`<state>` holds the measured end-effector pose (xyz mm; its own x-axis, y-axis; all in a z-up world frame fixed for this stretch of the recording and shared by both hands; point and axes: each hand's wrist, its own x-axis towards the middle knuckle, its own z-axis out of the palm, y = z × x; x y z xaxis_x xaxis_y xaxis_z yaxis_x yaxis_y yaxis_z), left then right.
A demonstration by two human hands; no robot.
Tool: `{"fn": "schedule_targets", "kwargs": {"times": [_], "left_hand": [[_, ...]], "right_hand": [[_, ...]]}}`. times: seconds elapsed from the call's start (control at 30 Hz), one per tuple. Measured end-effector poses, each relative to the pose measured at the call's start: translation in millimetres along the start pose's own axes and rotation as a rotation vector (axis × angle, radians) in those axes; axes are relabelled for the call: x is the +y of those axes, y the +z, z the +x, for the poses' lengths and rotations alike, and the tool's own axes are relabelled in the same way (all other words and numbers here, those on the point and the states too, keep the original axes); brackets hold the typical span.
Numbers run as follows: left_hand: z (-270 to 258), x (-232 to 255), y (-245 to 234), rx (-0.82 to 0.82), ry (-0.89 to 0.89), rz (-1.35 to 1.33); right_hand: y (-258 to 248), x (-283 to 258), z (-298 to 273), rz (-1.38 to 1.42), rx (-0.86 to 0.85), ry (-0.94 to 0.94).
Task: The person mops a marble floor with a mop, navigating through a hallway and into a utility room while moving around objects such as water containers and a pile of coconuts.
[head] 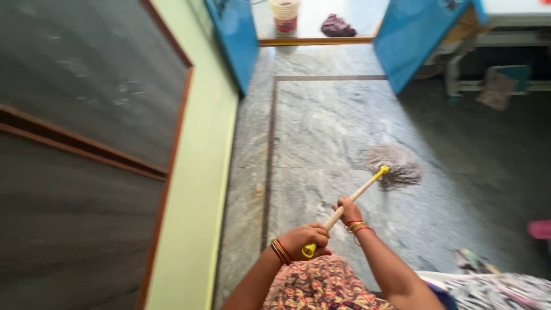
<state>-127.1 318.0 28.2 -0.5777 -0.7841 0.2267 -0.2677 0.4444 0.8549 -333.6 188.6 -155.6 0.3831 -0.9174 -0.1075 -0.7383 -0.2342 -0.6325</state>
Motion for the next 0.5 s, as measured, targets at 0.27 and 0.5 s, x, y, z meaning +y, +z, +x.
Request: {"fn": "schedule_targets", "kwargs": {"times": [0.27, 0.5], "left_hand": [[-110.3, 77.8, -64.7, 0.132, -0.255, 0.166], [-179.0, 142.5, -68.9, 0.293, -0.401, 0.286]], "right_hand": [[118.6, -109.7, 24.4, 0.162, -0.100, -0.313], [214.4, -201.8, -5.6, 0.269, -0.327, -0.527]]}}
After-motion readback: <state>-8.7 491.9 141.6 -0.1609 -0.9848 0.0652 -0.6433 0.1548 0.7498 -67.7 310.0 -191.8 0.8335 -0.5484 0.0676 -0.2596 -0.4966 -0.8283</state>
